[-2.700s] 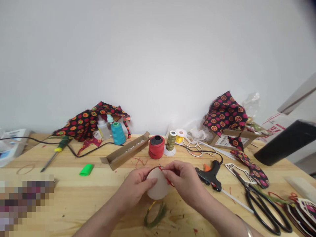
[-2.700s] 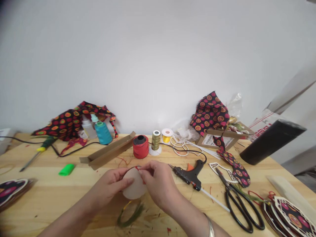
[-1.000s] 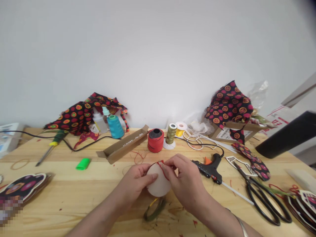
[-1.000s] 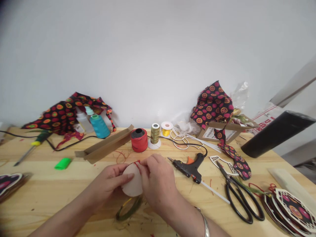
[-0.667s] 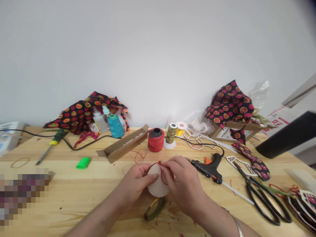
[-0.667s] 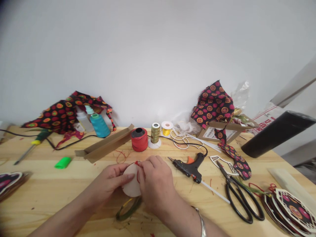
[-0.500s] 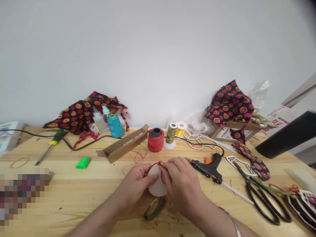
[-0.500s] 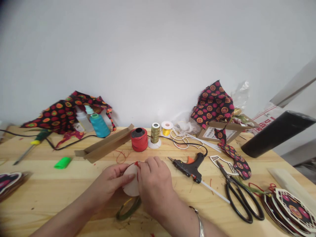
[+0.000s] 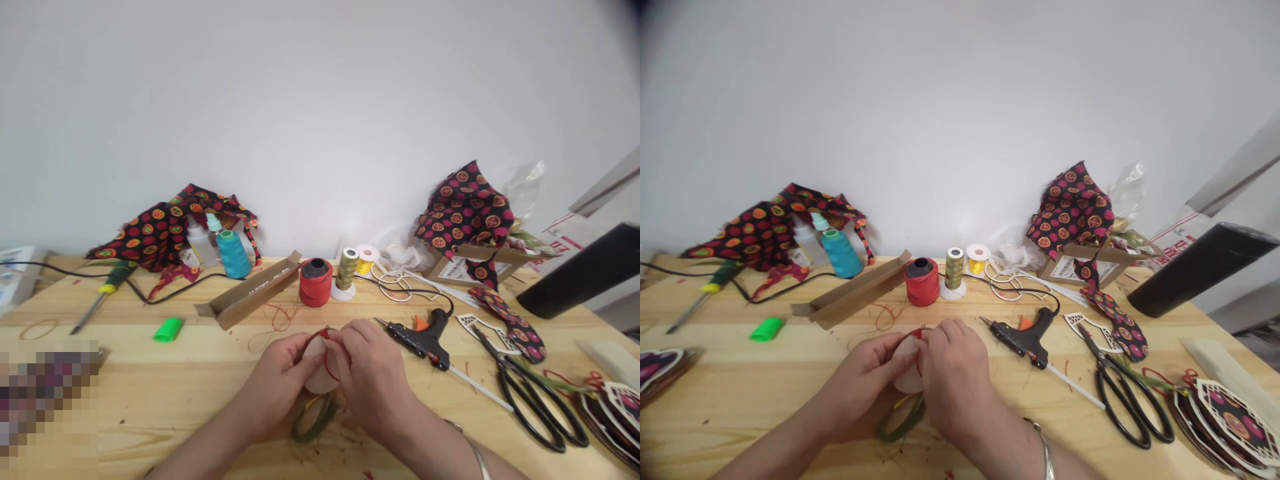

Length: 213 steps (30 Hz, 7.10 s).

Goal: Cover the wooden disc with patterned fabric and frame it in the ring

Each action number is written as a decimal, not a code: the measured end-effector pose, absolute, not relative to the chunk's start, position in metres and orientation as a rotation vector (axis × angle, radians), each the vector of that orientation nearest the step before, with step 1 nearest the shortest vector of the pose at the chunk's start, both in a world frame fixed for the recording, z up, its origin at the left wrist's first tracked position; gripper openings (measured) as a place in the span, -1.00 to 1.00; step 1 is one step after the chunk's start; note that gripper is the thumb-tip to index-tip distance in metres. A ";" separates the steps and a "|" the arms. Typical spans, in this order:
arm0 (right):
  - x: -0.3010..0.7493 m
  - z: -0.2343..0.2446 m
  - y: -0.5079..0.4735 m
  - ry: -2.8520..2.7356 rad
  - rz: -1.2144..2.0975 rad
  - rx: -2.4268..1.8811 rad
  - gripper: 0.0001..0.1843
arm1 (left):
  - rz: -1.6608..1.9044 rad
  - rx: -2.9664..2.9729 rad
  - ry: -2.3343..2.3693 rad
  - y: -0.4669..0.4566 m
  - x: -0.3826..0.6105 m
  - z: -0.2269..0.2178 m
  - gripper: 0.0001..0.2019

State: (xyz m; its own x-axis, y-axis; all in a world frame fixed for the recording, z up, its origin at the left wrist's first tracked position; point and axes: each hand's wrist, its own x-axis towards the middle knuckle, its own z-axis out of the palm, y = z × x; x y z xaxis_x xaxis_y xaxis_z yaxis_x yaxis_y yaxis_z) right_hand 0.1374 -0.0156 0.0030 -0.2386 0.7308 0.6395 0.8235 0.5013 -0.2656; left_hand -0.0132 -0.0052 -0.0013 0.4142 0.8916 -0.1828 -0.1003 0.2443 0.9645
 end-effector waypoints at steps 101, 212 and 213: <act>0.173 0.032 0.011 -1.614 1.069 -1.283 -0.67 | 1.061 1.547 0.947 -0.009 -0.023 -0.011 -0.69; 0.163 0.020 -0.002 -1.474 1.131 -1.132 -0.85 | 0.988 1.359 0.838 -0.016 -0.022 -0.007 -0.72; 0.164 0.020 -0.002 -1.490 1.116 -1.134 -0.85 | 0.996 1.362 0.831 -0.015 -0.021 -0.007 -0.73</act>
